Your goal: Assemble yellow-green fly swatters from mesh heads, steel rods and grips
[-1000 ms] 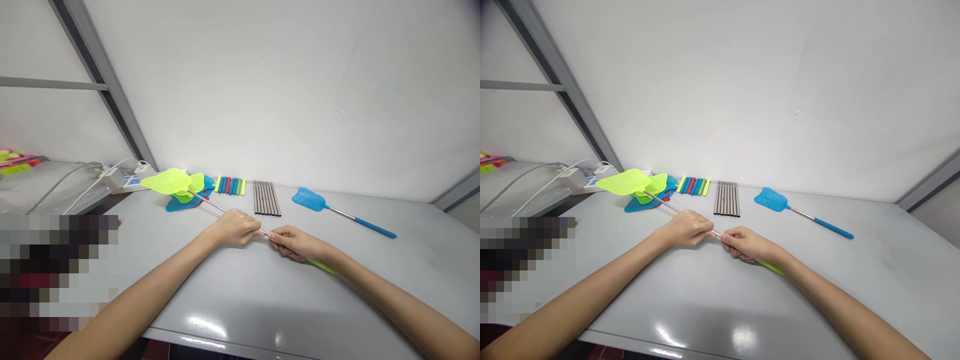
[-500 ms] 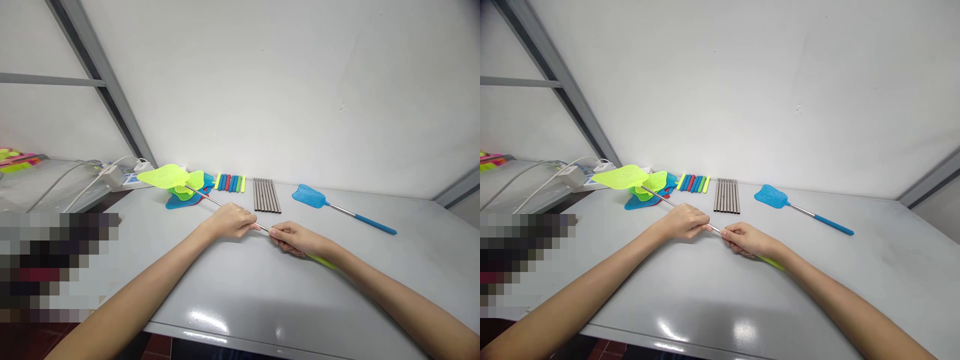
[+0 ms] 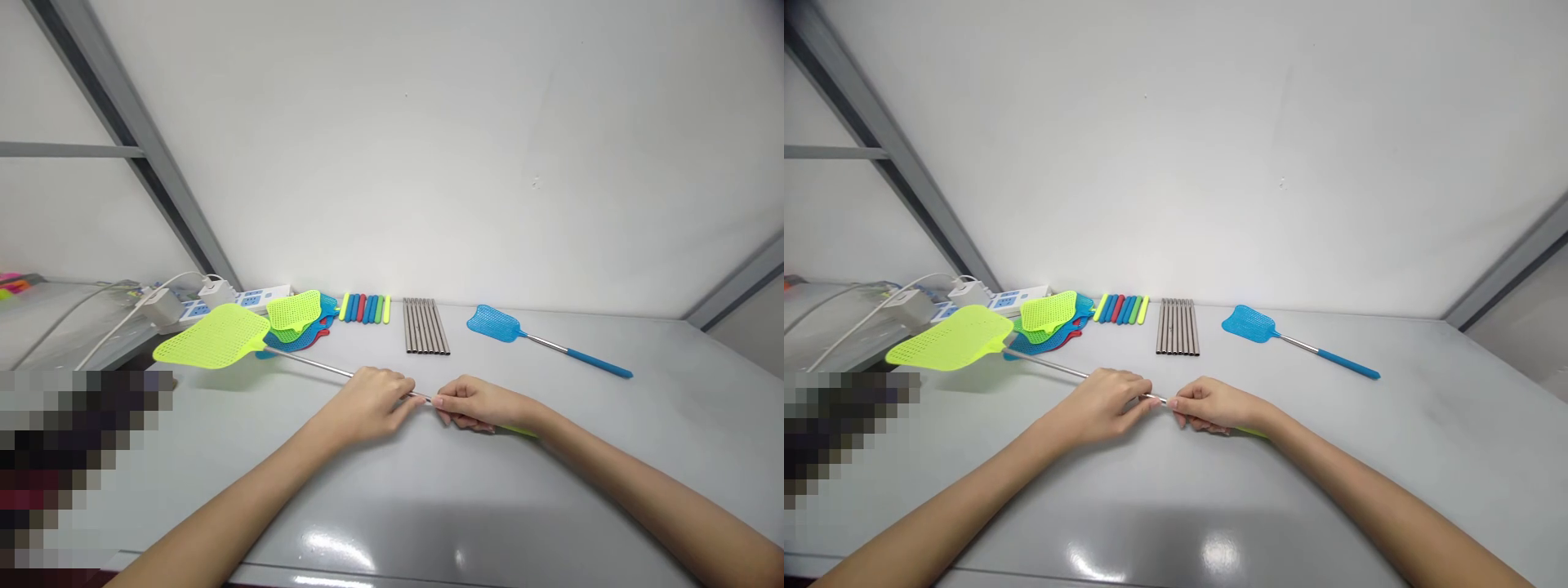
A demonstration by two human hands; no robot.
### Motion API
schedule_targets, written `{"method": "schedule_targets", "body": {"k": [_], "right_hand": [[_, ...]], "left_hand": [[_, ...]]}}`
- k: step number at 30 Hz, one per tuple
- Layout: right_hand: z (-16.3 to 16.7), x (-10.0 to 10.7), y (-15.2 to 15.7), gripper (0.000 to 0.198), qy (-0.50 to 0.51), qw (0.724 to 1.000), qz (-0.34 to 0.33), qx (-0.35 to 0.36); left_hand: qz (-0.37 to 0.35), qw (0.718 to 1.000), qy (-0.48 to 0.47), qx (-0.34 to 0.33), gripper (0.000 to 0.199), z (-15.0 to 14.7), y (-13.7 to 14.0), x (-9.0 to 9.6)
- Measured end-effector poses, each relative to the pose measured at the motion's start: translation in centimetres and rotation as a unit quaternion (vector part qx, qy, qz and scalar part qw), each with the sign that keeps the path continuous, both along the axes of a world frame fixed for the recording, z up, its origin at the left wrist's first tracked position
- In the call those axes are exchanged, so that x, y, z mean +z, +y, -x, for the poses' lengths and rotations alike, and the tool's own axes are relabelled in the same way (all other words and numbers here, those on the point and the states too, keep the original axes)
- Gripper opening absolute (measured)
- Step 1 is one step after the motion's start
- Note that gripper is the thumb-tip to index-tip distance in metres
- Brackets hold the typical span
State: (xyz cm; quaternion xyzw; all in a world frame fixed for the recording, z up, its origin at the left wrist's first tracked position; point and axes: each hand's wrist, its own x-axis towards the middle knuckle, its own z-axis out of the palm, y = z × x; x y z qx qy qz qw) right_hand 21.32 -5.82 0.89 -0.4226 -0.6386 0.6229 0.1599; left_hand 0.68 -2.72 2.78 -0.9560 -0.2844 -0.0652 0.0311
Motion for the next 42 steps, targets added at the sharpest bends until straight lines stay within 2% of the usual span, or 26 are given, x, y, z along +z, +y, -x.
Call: {"method": "schedule_targets", "body": {"k": [5, 8, 11, 28, 42], "right_hand": [[-0.3, 0.7, 0.1, 0.036, 0.018, 0.999, 0.032, 0.037], [-0.5, 1.0, 0.1, 0.032, 0.016, 0.996, 0.062, 0.069], [-0.6, 1.1, 0.2, 0.031, 0.017, 0.994, 0.074, 0.072], [-1.0, 1.0, 0.6, 0.031, 0.016, 0.993, 0.078, 0.092], [-0.9, 1.1, 0.6, 0.029, -0.012, 0.996, 0.051, 0.07]], "left_hand": [[0.03, 0.999, -0.011, -0.016, 0.029, -1.2, -1.6, -0.2], [0.05, 0.999, -0.003, -0.02, 0.028, -1.4, -1.8, -0.6], [0.055, 0.998, 0.003, -0.015, 0.029, -1.2, -1.7, -0.7], [0.05, 0.998, 0.035, -0.007, 0.029, -0.9, -1.6, -0.4], [0.077, 0.997, 0.015, -0.019, 0.037, -0.7, -1.1, 0.1]]}}
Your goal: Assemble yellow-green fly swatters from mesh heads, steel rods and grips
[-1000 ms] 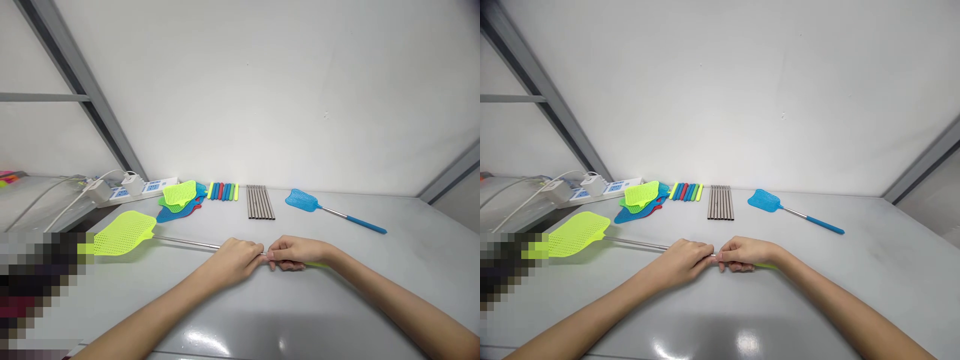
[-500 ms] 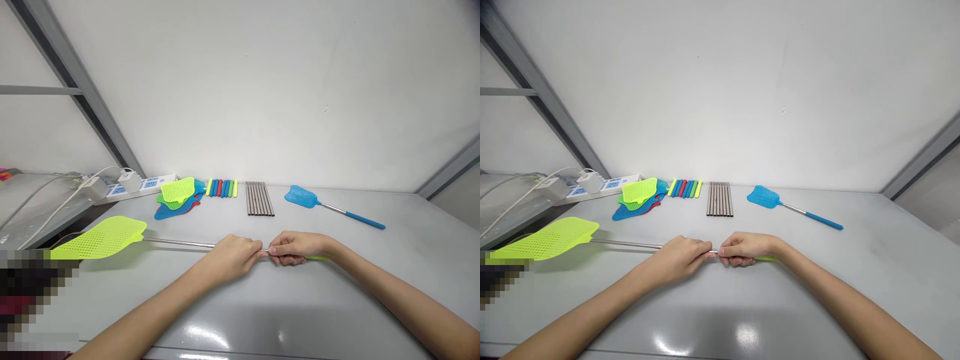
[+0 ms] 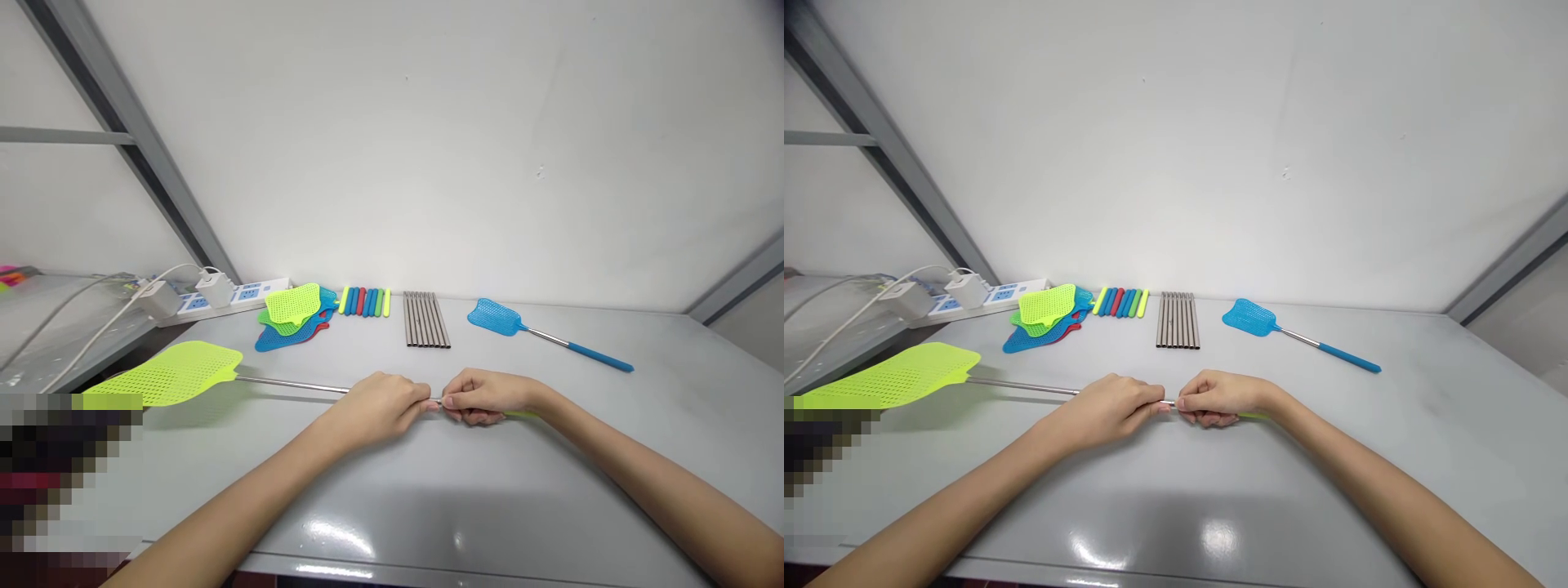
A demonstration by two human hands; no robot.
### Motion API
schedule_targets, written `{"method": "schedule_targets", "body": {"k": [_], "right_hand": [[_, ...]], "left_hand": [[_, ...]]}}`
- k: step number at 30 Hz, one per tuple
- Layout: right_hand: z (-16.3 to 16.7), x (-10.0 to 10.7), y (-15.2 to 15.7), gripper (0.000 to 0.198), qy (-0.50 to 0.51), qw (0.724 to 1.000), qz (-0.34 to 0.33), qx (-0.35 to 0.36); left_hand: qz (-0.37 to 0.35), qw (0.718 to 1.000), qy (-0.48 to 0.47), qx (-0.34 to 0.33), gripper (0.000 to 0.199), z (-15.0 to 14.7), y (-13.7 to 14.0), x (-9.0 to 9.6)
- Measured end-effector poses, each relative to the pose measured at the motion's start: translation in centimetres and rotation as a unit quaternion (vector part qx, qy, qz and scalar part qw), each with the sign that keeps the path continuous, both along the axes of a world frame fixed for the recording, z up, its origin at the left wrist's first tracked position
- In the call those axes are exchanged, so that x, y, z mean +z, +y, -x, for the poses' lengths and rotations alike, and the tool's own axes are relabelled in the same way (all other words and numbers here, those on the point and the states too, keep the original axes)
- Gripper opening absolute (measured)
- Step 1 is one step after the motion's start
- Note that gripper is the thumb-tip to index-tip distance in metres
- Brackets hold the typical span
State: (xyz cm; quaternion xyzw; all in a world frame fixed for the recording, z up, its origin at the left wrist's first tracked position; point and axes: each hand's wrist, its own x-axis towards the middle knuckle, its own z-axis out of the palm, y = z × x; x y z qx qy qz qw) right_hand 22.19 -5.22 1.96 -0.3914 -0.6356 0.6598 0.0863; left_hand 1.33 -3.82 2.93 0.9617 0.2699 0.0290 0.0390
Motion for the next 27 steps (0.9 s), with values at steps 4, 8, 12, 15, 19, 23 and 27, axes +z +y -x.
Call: {"method": "schedule_targets", "body": {"k": [4, 8, 12, 15, 19, 23, 27], "right_hand": [[-0.1, 0.0, 0.0, 0.03, 0.004, 1.0, -0.017, 0.0], [-0.2, 0.1, -0.1, 0.03, 0.006, 1.0, -0.023, 0.001], [-0.2, 0.1, -0.1, 0.03, 0.005, 1.0, -0.031, -0.001], [-0.3, 0.1, 0.0, 0.031, 0.004, 0.999, -0.036, 0.001], [-0.4, -0.1, 0.0, 0.032, 0.007, 1.0, -0.031, -0.002], [-0.4, -0.3, -0.1, 0.03, 0.002, 1.0, -0.016, -0.01], [-0.2, -0.3, -0.4, 0.027, 0.011, 1.0, -0.022, -0.017]], "left_hand": [[0.002, 1.0, -0.004, 0.003, 0.037, 0.2, 0.1, 0.2], [0.007, 1.0, -0.01, 0.003, 0.039, 0.4, 0.3, 0.2], [0.013, 1.0, -0.015, 0.003, 0.04, 0.6, 0.5, 0.2], [0.006, 1.0, -0.013, 0.007, 0.04, 0.7, 0.5, 0.2], [-0.005, 1.0, -0.008, 0.007, 0.04, 0.7, 0.5, 0.1], [-0.018, 1.0, -0.005, 0.007, 0.036, 0.4, 0.2, 0.0], [-0.04, 0.999, 0.0, 0.009, 0.029, 0.0, -0.5, -0.1]]}}
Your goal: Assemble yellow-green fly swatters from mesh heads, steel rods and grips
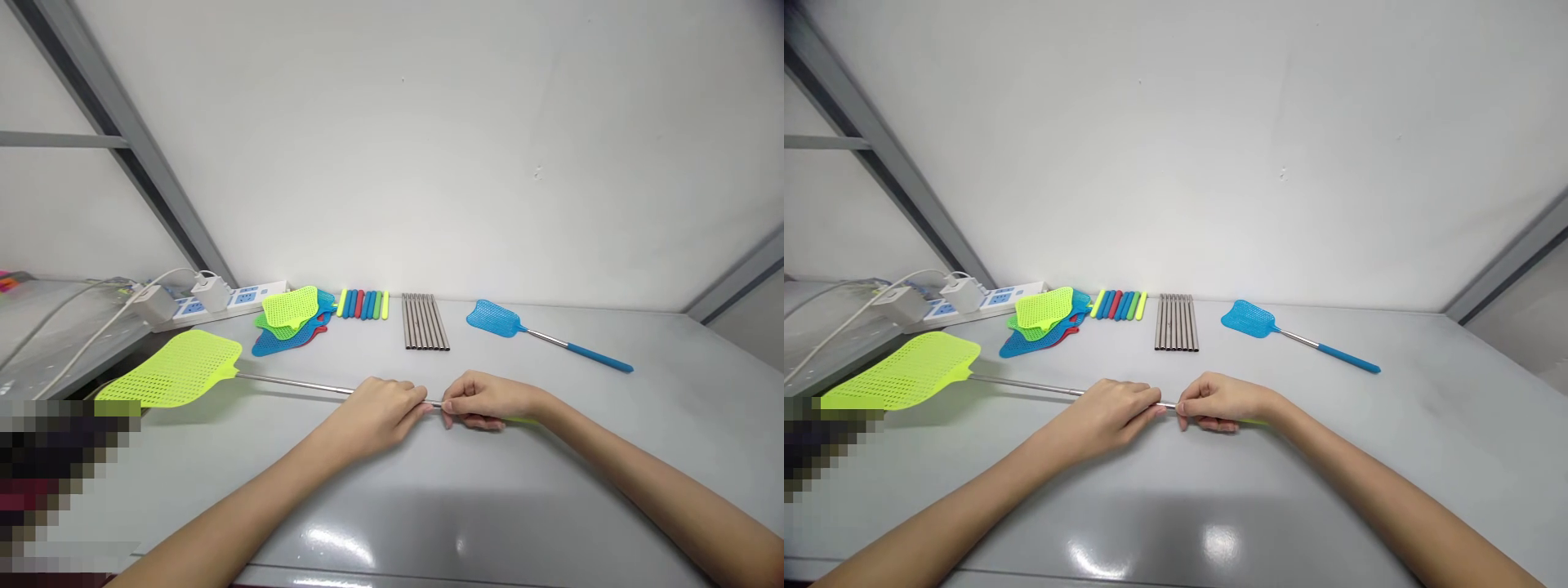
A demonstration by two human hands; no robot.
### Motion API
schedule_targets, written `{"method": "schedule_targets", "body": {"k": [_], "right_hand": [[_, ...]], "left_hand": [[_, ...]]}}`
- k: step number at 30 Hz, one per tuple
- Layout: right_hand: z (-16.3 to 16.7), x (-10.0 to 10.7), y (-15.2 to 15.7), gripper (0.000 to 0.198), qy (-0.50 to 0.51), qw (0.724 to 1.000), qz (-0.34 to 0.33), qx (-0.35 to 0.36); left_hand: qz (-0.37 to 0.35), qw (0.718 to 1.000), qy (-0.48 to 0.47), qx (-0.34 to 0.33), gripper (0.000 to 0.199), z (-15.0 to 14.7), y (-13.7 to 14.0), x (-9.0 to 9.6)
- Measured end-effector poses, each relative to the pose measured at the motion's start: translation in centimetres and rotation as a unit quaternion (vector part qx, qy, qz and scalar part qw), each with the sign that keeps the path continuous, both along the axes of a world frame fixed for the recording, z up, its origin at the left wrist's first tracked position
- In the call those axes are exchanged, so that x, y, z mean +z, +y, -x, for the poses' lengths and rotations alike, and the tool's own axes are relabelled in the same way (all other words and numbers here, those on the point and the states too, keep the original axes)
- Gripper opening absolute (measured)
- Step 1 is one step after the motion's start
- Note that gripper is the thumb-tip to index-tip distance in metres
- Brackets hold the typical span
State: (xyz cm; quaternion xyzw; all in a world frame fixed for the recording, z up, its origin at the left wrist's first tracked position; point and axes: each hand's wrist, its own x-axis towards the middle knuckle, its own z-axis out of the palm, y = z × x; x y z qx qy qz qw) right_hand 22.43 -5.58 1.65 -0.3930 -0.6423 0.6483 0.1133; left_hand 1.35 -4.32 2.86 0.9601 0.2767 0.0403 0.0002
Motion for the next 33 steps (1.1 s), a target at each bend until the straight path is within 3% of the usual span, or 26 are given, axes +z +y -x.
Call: {"method": "schedule_targets", "body": {"k": [9, 13, 18, 33], "right_hand": [[0.6, 0.1, -0.4, 0.029, -0.044, 0.998, -0.043, -0.014], [0.9, 0.2, -0.6, 0.03, -0.01, 0.999, -0.04, -0.03], [0.9, 0.1, -0.6, 0.032, 0.039, 0.999, -0.023, -0.017], [0.9, 0.3, -0.3, 0.034, 0.056, 0.998, -0.036, 0.005]], "left_hand": [[-0.016, 0.999, 0.029, 0.029, 0.011, -1.4, -1.3, -1.2], [-0.015, 0.998, 0.024, 0.053, 0.023, -1.7, -1.7, -1.4], [-0.004, 0.998, 0.025, 0.058, 0.021, -1.7, -1.9, -1.2], [0.03, 0.998, 0.054, 0.033, 0.014, -0.6, -0.8, 0.7]]}}
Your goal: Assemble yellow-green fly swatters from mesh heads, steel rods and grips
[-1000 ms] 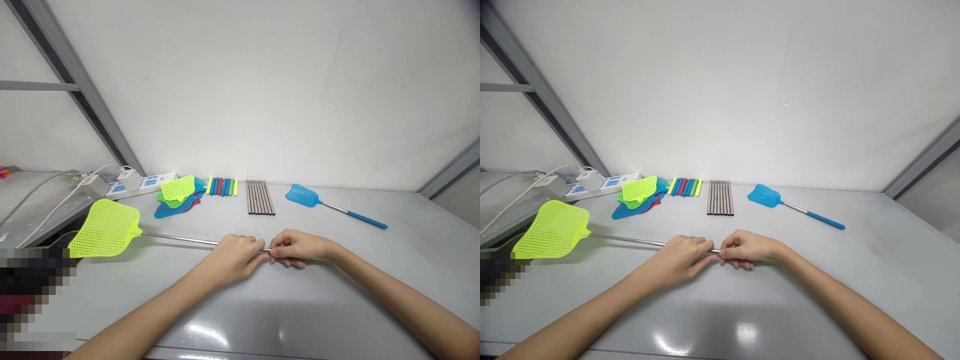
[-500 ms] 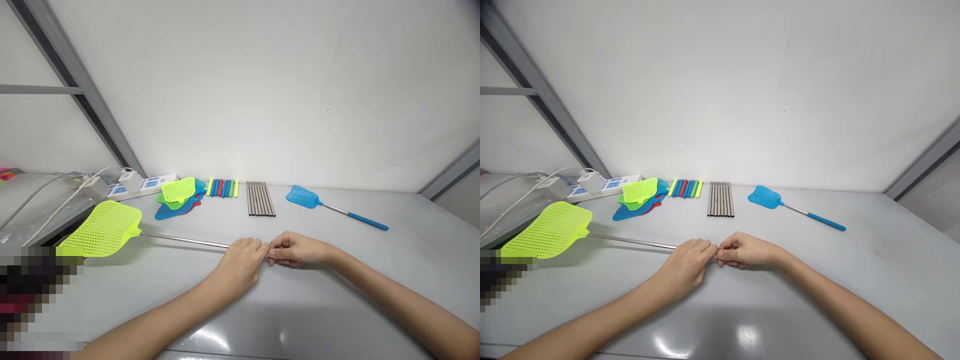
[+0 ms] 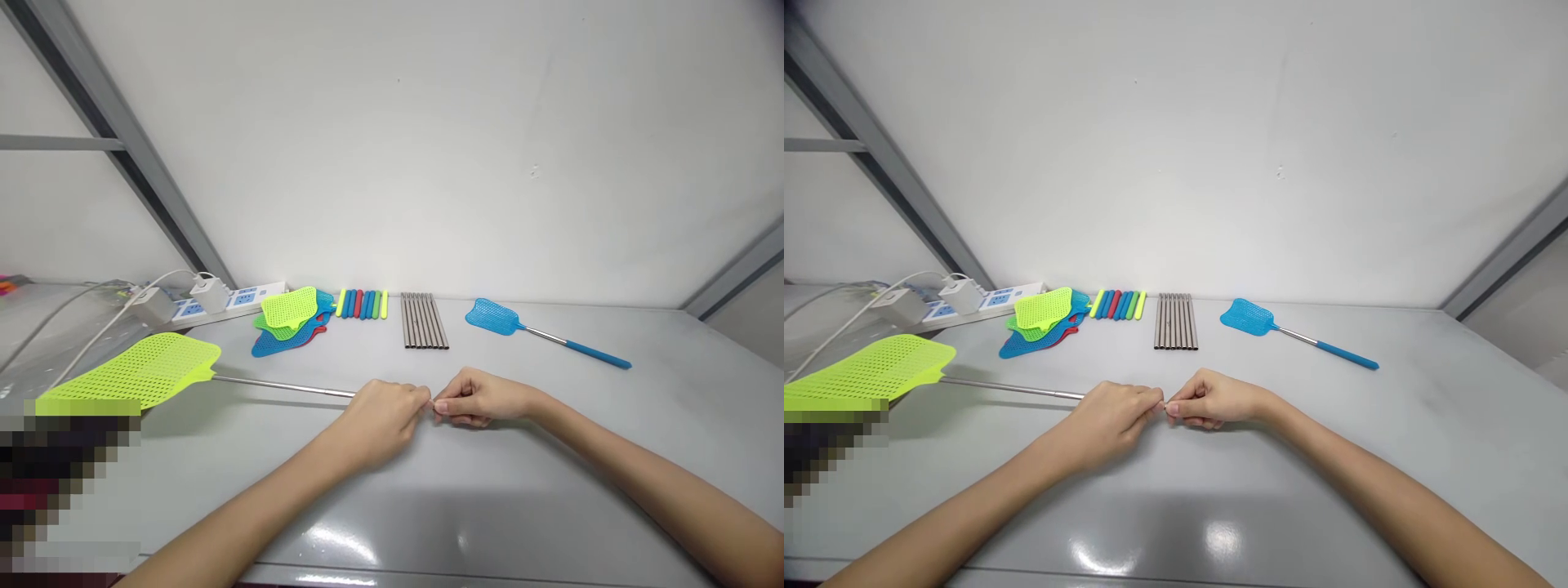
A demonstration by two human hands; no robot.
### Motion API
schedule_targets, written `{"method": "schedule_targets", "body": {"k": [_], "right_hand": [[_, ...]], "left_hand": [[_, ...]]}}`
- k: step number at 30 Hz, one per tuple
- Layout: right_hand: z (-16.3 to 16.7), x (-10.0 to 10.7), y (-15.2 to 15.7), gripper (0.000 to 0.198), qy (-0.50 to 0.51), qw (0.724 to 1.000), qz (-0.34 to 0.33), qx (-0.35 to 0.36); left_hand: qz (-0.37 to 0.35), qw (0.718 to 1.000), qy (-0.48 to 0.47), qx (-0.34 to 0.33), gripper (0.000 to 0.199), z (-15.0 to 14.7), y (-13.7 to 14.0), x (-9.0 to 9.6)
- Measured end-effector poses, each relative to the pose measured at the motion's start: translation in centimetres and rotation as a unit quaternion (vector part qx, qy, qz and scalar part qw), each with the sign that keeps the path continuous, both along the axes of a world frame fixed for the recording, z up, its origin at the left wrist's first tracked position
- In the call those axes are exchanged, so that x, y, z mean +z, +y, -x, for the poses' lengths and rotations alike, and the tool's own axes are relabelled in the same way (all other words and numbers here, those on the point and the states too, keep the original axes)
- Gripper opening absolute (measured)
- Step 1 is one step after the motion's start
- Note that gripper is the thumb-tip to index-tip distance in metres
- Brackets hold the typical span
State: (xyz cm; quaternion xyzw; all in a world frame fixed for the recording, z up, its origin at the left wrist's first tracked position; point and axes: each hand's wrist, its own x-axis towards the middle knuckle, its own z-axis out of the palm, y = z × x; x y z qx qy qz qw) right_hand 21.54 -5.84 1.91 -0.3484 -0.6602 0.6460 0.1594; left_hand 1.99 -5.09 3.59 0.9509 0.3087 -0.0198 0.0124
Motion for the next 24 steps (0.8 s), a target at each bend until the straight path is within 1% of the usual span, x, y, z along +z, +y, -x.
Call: {"method": "schedule_targets", "body": {"k": [6, 9, 15, 24], "right_hand": [[0.0, 0.4, -0.1, 0.039, -0.009, 0.997, -0.073, 0.012], [0.1, 0.5, -0.2, 0.039, -0.016, 0.995, -0.098, 0.009], [0.1, 0.7, -0.2, 0.04, -0.026, 0.994, -0.104, 0.009], [-0.2, 0.6, -0.2, 0.036, -0.044, 0.992, -0.117, 0.005]], "left_hand": [[0.011, 1.0, -0.008, 0.005, 0.016, 0.2, 0.3, 0.4], [0.015, 1.0, -0.012, 0.008, 0.018, 0.3, 0.5, 0.6], [0.018, 0.999, -0.028, 0.001, 0.029, 0.7, 0.9, 0.6], [0.039, 0.999, -0.035, 0.003, 0.034, 1.5, 1.6, 0.9]]}}
